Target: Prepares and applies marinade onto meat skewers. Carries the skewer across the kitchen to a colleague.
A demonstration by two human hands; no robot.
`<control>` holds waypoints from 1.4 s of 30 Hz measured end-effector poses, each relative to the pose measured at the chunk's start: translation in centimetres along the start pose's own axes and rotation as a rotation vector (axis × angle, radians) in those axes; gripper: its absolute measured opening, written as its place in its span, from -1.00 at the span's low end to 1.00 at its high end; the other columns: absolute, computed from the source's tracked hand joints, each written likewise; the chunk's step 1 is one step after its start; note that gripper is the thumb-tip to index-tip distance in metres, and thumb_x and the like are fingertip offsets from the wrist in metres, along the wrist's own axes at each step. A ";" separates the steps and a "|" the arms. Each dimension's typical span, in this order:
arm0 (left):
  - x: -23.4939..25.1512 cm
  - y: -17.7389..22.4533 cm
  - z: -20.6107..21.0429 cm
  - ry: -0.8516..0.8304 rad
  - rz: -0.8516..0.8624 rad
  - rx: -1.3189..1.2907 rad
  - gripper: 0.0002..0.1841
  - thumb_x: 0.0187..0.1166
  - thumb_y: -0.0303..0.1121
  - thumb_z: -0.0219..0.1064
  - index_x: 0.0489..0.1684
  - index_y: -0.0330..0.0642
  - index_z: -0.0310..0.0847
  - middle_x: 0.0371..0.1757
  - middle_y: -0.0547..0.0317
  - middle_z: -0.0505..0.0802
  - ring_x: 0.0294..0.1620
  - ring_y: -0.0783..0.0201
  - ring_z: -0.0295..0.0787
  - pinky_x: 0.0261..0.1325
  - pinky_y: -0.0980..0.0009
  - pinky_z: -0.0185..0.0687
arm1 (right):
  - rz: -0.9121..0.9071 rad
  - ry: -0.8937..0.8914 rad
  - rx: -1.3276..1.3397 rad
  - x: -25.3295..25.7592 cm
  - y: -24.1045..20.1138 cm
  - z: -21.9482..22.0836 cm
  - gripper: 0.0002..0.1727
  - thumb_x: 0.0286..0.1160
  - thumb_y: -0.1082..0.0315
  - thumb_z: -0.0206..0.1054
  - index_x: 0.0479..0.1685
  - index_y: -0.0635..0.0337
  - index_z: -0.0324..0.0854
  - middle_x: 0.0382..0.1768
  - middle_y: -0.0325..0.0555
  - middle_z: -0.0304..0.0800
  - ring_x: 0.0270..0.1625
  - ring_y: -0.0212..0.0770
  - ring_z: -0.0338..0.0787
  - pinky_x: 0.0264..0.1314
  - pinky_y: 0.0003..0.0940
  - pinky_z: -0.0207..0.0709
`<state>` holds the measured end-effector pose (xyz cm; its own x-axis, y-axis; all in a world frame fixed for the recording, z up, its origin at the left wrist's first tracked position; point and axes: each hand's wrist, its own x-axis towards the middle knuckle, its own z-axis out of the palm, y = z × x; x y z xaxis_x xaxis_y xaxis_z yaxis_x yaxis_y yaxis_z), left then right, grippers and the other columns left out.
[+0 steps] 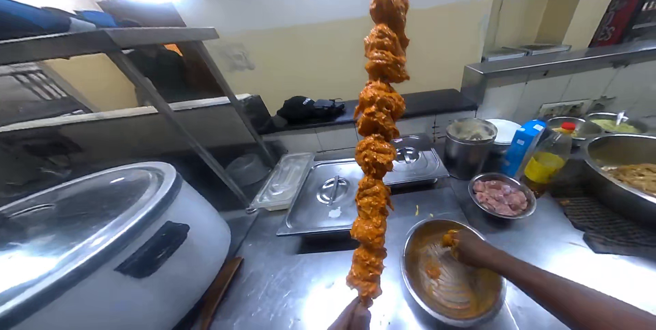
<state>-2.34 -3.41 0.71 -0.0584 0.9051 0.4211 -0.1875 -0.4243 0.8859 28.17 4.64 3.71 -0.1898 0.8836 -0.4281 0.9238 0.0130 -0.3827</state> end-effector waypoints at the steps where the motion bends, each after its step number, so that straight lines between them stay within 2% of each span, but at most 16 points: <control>1: 0.2 0.0 0.4 0.001 -0.010 0.001 -0.80 0.69 -0.36 0.25 -0.14 0.02 0.86 -0.58 0.76 0.69 -0.62 0.82 0.42 -0.53 0.80 0.31 | 0.038 -0.004 -0.011 0.4 0.2 0.7 -0.56 0.57 0.46 0.26 0.41 0.45 0.54 0.46 0.43 0.54 0.57 0.36 0.48 0.59 0.28 0.29; 4: 0.8 0.0 1.5 0.015 -0.040 0.008 -0.80 0.70 -0.40 0.23 -0.16 -0.03 0.84 -0.58 0.74 0.70 -0.64 0.82 0.41 -0.55 0.81 0.30 | 0.006 -0.028 -0.029 2.1 -0.1 1.5 -0.50 0.62 0.44 0.24 0.50 0.49 0.45 0.53 0.46 0.46 0.62 0.38 0.43 0.61 0.30 0.27; 7: 1.1 -0.2 2.5 0.025 -0.055 -0.015 -0.80 0.67 -0.42 0.24 -0.17 -0.06 0.86 -0.58 0.70 0.72 -0.65 0.80 0.42 -0.56 0.80 0.31 | -0.036 -0.091 -0.047 4.0 0.0 2.5 -0.55 0.65 0.46 0.19 0.48 0.49 0.45 0.48 0.49 0.49 0.56 0.43 0.48 0.50 0.40 0.34; 10: 1.1 -0.4 3.4 0.046 -0.064 0.002 -0.77 0.66 -0.47 0.19 -0.18 -0.10 0.84 -0.58 0.70 0.71 -0.66 0.79 0.41 -0.57 0.80 0.31 | -0.045 -0.106 -0.034 2.4 0.1 3.4 -0.57 0.67 0.50 0.10 0.45 0.55 0.44 0.47 0.50 0.47 0.56 0.44 0.47 0.51 0.37 0.34; 13: 1.3 -0.9 3.9 0.079 -0.047 0.010 -0.78 0.67 -0.43 0.20 -0.19 -0.10 0.84 -0.58 0.69 0.71 -0.66 0.78 0.40 -0.57 0.80 0.30 | -0.141 -0.212 -0.082 -1.0 -0.1 4.9 -0.61 0.68 0.51 0.09 0.37 0.59 0.50 0.39 0.53 0.54 0.52 0.46 0.50 0.53 0.33 0.34; 16: 2.0 -1.3 4.6 0.096 -0.014 0.009 -0.82 0.66 -0.32 0.29 -0.19 -0.08 0.85 -0.55 0.68 0.73 -0.65 0.78 0.40 -0.57 0.80 0.31 | -0.317 -0.351 -0.137 -2.1 -0.5 6.3 -0.72 0.60 0.51 0.23 0.09 0.63 0.62 0.24 0.53 0.63 0.41 0.48 0.56 0.48 0.34 0.35; 19: 2.6 -1.5 4.9 0.110 -0.002 0.012 -0.83 0.64 -0.31 0.31 -0.19 -0.09 0.85 -0.55 0.66 0.74 -0.66 0.78 0.41 -0.58 0.80 0.31 | -0.200 -0.531 0.018 -1.0 -1.3 5.3 -0.76 0.49 0.50 0.32 -0.06 0.60 0.66 0.05 0.48 0.70 0.16 0.39 0.69 0.19 0.38 0.45; 20: 2.7 -1.6 5.0 0.108 0.001 0.019 -0.82 0.65 -0.31 0.30 -0.18 -0.10 0.85 -0.54 0.66 0.74 -0.66 0.77 0.41 -0.58 0.80 0.31 | -0.105 -0.559 0.139 -0.5 -1.3 5.0 -0.76 0.47 0.49 0.33 -0.06 0.57 0.63 -0.05 0.40 0.71 0.02 0.26 0.72 0.08 0.30 0.49; 21: 2.8 -1.5 5.0 0.106 0.004 0.024 -0.82 0.65 -0.32 0.30 -0.18 -0.10 0.85 -0.54 0.66 0.74 -0.66 0.77 0.41 -0.58 0.80 0.31 | -0.021 -0.570 0.268 0.1 -1.4 4.5 -0.75 0.49 0.46 0.31 0.03 0.49 0.59 -0.06 0.26 0.70 -0.03 0.11 0.71 0.07 0.17 0.53; 23: 2.8 -1.4 4.9 0.107 -0.001 0.034 -0.82 0.64 -0.33 0.30 -0.18 -0.09 0.86 -0.54 0.66 0.74 -0.66 0.77 0.39 -0.59 0.79 0.29 | -0.005 -0.409 0.466 1.0 -1.6 4.3 -0.76 0.52 0.43 0.30 0.08 0.34 0.63 -0.07 0.09 0.72 -0.05 -0.08 0.71 0.08 -0.01 0.54; 26: 2.7 -1.4 4.8 0.107 -0.015 0.044 -0.82 0.65 -0.29 0.31 -0.19 -0.08 0.86 -0.59 0.67 0.70 -0.69 0.78 0.35 -0.62 0.80 0.25 | -0.177 -0.026 0.570 2.3 -1.9 6.7 -0.66 0.59 0.38 0.26 0.25 0.31 0.69 0.20 0.17 0.77 0.30 -0.02 0.72 0.45 -0.03 0.48; 28: 2.7 -1.5 4.7 0.102 -0.021 0.047 -0.82 0.65 -0.30 0.30 -0.19 -0.09 0.86 -0.59 0.66 0.69 -0.69 0.77 0.36 -0.61 0.80 0.25 | -0.260 0.010 0.558 1.9 -1.9 8.6 -0.63 0.60 0.27 0.30 0.28 0.26 0.69 0.22 0.17 0.78 0.34 0.01 0.72 0.50 -0.01 0.47; 31: 2.9 -1.8 4.5 0.113 -0.022 0.068 -0.81 0.65 -0.33 0.28 -0.19 -0.11 0.85 -0.58 0.67 0.70 -0.68 0.77 0.36 -0.62 0.80 0.26 | -0.447 -0.141 0.380 0.6 -1.3 9.4 -0.68 0.52 0.29 0.38 0.10 0.34 0.76 0.09 0.27 0.82 0.24 0.16 0.76 0.37 0.15 0.49; 34: 3.3 -2.0 4.4 0.125 -0.028 0.082 -0.81 0.64 -0.36 0.27 -0.19 -0.14 0.84 -0.58 0.66 0.70 -0.68 0.77 0.36 -0.62 0.80 0.26 | -0.526 -0.365 0.220 0.1 -0.6 8.7 -0.76 0.47 0.37 0.42 -0.06 0.40 0.75 -0.04 0.33 0.79 0.12 0.25 0.75 0.20 0.25 0.48; 39: 3.8 -1.9 4.2 0.149 -0.039 0.080 -0.81 0.63 -0.40 0.24 -0.21 -0.16 0.83 -0.59 0.66 0.70 -0.69 0.77 0.36 -0.63 0.79 0.25 | -0.446 -0.637 -0.038 -0.4 -1.0 4.9 -0.79 0.44 0.43 0.43 -0.07 0.39 0.74 -0.01 0.34 0.75 0.12 0.29 0.71 0.12 0.33 0.45; 42: 4.0 -1.4 4.0 0.112 -0.060 0.103 -0.77 0.66 -0.44 0.19 -0.21 -0.12 0.84 -0.58 0.73 0.70 -0.65 0.80 0.39 -0.55 0.80 0.30 | -0.399 -0.690 -0.115 -0.2 -1.5 3.0 -0.80 0.45 0.43 0.41 -0.09 0.41 0.72 -0.10 0.35 0.75 0.03 0.31 0.72 0.03 0.34 0.46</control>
<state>1.58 0.69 1.92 -0.1606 0.9238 0.3476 -0.0926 -0.3647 0.9265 25.84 3.07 1.92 -0.6407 0.3145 -0.7004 0.7643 0.3481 -0.5428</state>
